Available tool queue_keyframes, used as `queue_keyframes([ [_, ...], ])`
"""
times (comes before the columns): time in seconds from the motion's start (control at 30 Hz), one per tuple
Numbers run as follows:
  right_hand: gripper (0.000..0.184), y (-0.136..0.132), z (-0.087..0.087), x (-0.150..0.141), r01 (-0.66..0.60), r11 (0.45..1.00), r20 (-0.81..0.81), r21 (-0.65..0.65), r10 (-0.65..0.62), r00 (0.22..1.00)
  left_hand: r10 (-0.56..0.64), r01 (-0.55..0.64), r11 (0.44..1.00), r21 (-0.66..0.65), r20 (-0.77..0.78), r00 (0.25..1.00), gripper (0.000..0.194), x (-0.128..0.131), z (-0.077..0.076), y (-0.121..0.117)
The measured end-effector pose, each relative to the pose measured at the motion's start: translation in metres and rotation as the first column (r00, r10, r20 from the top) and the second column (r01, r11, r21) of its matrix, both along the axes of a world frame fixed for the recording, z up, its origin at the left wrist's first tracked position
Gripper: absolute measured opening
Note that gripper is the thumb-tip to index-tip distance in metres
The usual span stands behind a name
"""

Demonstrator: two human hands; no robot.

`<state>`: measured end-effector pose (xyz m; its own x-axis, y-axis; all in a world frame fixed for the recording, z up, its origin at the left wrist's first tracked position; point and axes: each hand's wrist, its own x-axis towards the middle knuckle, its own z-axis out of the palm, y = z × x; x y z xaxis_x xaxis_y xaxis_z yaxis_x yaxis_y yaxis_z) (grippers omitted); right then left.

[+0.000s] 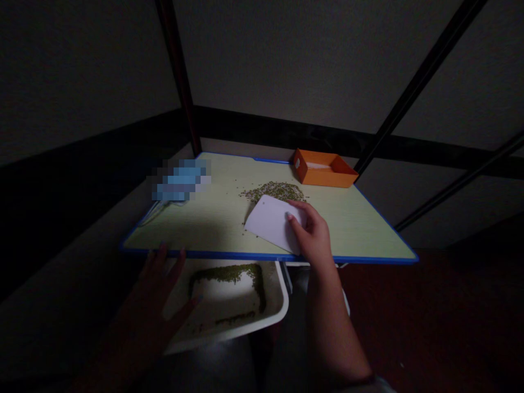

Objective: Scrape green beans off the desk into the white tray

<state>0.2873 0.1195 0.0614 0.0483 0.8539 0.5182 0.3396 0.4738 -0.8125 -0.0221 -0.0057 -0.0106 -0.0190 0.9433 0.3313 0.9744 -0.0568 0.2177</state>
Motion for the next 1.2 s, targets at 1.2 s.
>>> queue_keyframes([
  [1.2, 0.025, -0.006, 0.001, 0.003, -0.104, 0.994, 0.046, 0.022, 0.103, 0.994, -0.016, 0.015, 1.000, 0.008, 0.025, 1.000, 0.077, -0.001, -0.003, -0.001],
])
